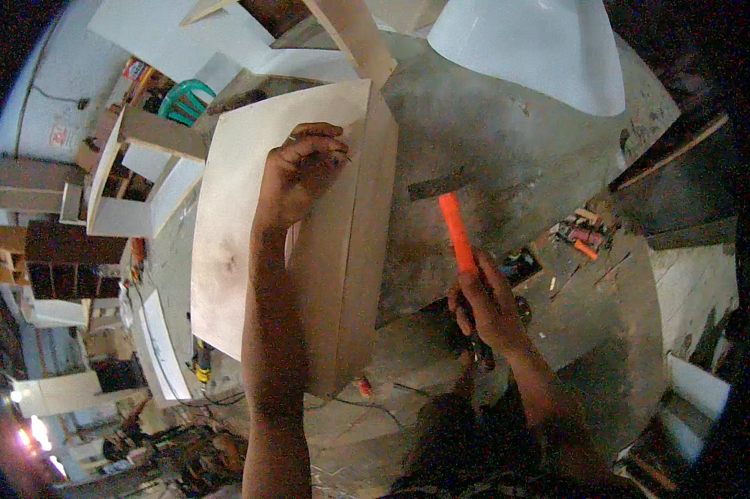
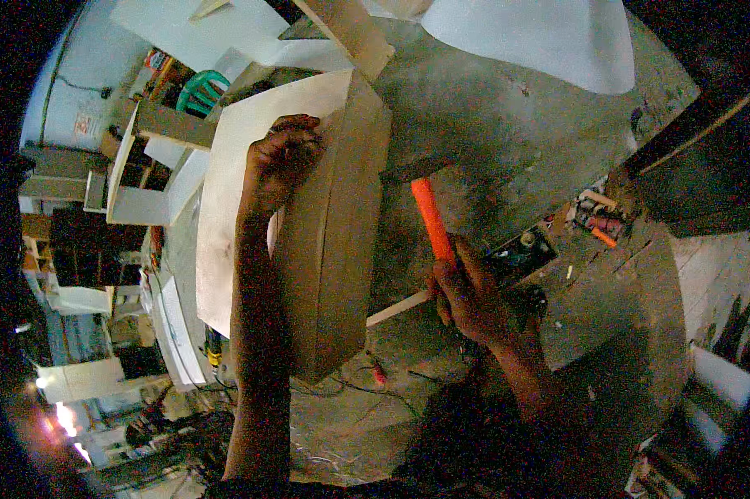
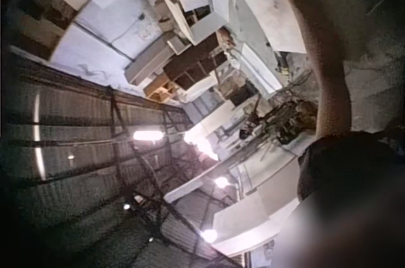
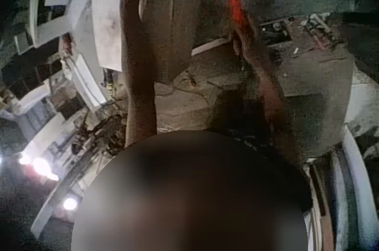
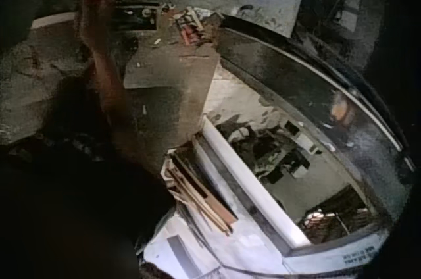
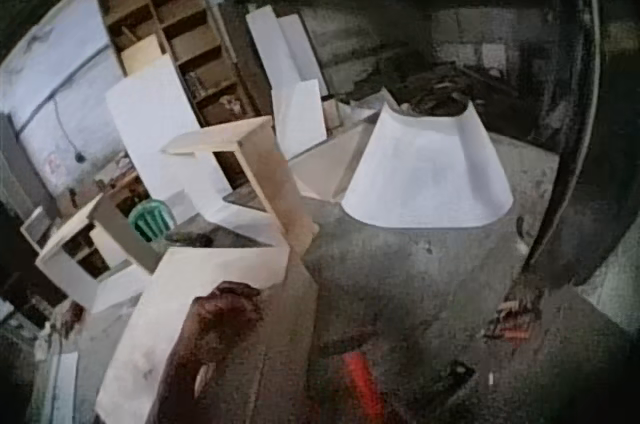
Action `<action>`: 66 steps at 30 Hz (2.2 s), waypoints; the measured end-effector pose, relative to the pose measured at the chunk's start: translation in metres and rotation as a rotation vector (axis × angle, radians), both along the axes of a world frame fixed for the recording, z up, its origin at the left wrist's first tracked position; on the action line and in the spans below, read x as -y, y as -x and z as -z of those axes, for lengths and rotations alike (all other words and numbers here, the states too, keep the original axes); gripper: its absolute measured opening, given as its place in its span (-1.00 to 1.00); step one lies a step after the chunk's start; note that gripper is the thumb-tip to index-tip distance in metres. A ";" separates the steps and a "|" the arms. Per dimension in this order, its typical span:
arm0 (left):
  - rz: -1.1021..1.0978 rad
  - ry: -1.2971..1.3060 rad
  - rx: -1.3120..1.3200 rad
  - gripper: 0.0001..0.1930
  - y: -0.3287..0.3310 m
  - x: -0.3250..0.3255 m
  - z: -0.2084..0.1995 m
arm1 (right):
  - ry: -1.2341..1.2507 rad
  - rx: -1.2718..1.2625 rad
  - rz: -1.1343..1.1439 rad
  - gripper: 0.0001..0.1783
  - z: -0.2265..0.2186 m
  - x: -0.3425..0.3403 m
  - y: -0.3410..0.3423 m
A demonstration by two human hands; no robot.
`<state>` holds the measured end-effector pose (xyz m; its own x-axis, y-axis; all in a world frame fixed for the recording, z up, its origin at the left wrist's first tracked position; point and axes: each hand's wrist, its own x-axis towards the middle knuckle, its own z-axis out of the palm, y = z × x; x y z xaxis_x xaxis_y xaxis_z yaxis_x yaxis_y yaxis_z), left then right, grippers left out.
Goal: The person assembles a wooden cabinet by hammering nails into the joints of the wooden panels. They repeatedly reposition the cabinet and use a hammer to secure the pieces together.
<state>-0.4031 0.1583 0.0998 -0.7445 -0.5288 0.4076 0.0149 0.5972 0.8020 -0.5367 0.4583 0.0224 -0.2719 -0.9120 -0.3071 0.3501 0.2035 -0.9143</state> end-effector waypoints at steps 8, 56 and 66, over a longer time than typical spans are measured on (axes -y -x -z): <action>-0.010 -0.088 -0.006 -0.81 0.000 0.010 0.013 | 0.135 -0.675 -0.041 -0.62 -0.037 0.023 0.046; -0.504 0.533 0.830 -0.12 -0.018 -0.074 0.009 | 0.224 -0.269 0.354 -0.66 0.045 0.086 -0.074; -0.480 0.500 0.804 -0.16 -0.018 -0.075 0.007 | 0.091 -0.119 0.175 -0.64 0.035 0.083 -0.075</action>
